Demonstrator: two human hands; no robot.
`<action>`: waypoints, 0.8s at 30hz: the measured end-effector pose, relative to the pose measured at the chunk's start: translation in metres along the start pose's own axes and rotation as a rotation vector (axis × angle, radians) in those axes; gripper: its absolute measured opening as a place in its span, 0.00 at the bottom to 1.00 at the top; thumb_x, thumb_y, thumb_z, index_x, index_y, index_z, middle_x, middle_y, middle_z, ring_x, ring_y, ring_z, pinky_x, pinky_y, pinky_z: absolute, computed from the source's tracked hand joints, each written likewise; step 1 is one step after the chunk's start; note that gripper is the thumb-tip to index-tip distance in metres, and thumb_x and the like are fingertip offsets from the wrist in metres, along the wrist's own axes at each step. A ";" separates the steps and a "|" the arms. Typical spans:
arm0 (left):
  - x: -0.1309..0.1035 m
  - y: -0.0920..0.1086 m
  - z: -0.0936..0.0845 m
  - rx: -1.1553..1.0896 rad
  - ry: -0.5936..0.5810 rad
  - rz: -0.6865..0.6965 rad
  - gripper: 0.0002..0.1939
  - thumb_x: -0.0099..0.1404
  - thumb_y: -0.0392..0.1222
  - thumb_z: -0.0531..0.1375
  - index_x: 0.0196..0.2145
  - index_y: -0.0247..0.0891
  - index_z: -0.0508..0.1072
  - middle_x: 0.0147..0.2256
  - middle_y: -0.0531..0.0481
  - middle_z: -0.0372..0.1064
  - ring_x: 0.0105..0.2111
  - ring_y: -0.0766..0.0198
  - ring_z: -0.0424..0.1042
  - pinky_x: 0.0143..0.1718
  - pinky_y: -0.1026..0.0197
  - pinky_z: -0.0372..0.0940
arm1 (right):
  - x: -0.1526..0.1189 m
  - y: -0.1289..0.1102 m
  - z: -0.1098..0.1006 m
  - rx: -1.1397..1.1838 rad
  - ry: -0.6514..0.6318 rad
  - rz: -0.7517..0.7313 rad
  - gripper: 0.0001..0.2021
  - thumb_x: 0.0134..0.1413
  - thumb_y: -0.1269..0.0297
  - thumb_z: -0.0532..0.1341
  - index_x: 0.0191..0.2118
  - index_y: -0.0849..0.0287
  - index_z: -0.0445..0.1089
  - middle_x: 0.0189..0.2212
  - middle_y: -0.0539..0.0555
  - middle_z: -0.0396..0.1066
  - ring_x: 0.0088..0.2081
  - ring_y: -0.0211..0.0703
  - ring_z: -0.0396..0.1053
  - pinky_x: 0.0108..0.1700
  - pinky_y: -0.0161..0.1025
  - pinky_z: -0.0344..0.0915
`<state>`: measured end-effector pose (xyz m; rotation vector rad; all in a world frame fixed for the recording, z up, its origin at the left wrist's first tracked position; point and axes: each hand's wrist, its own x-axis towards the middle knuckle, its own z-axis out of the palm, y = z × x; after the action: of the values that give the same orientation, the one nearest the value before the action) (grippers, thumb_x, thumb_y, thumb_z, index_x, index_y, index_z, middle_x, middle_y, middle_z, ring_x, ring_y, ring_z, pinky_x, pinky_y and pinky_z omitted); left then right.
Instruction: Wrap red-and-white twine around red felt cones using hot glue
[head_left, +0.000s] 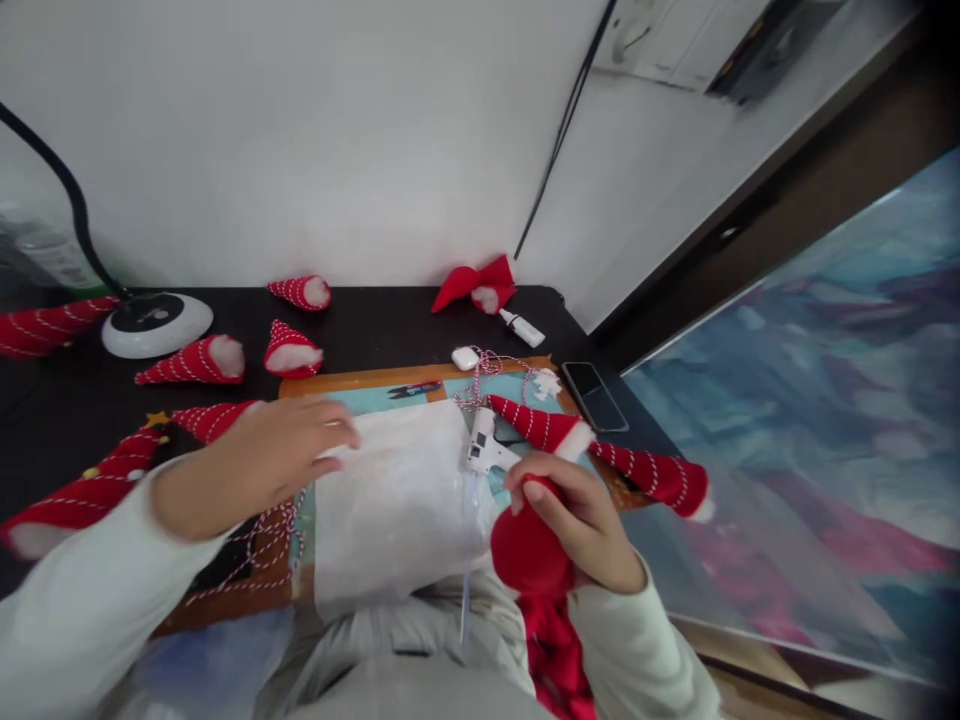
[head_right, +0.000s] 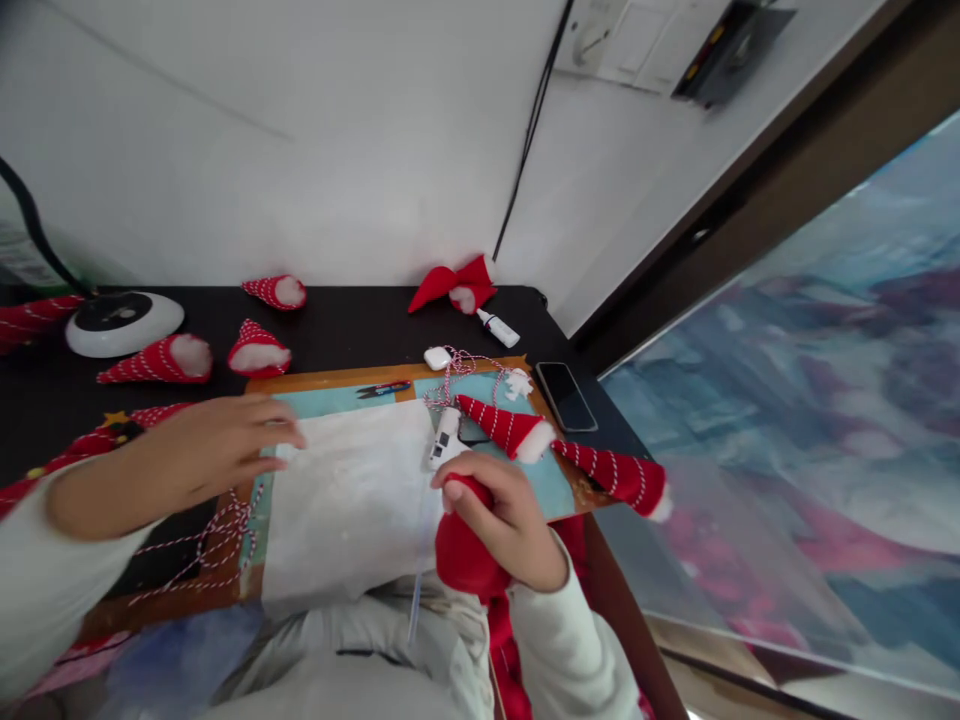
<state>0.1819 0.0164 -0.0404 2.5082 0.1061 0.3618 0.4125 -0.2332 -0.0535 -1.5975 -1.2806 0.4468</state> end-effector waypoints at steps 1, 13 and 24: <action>0.037 -0.009 0.018 0.024 -0.184 0.082 0.06 0.67 0.45 0.61 0.38 0.47 0.79 0.39 0.49 0.76 0.39 0.58 0.74 0.43 0.59 0.62 | -0.001 -0.001 0.004 0.057 0.009 -0.009 0.14 0.67 0.55 0.56 0.36 0.56 0.74 0.23 0.51 0.73 0.26 0.41 0.71 0.32 0.38 0.68; 0.211 -0.078 0.149 0.184 -0.352 0.048 0.07 0.61 0.45 0.63 0.35 0.40 0.79 0.38 0.46 0.77 0.41 0.54 0.73 0.36 0.60 0.59 | -0.096 0.013 -0.004 0.275 0.362 0.216 0.13 0.65 0.56 0.58 0.33 0.56 0.72 0.20 0.49 0.69 0.23 0.39 0.66 0.28 0.36 0.65; 0.223 -0.075 0.100 0.059 -0.124 -0.022 0.08 0.66 0.45 0.58 0.33 0.39 0.70 0.34 0.45 0.72 0.37 0.55 0.71 0.40 0.57 0.60 | -0.080 0.030 0.004 0.324 0.269 0.224 0.11 0.66 0.57 0.58 0.36 0.56 0.73 0.21 0.48 0.70 0.25 0.39 0.68 0.32 0.35 0.65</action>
<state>0.4242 0.0578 -0.1098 2.5780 0.0959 0.1965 0.3954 -0.3004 -0.1040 -1.4705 -0.7866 0.5285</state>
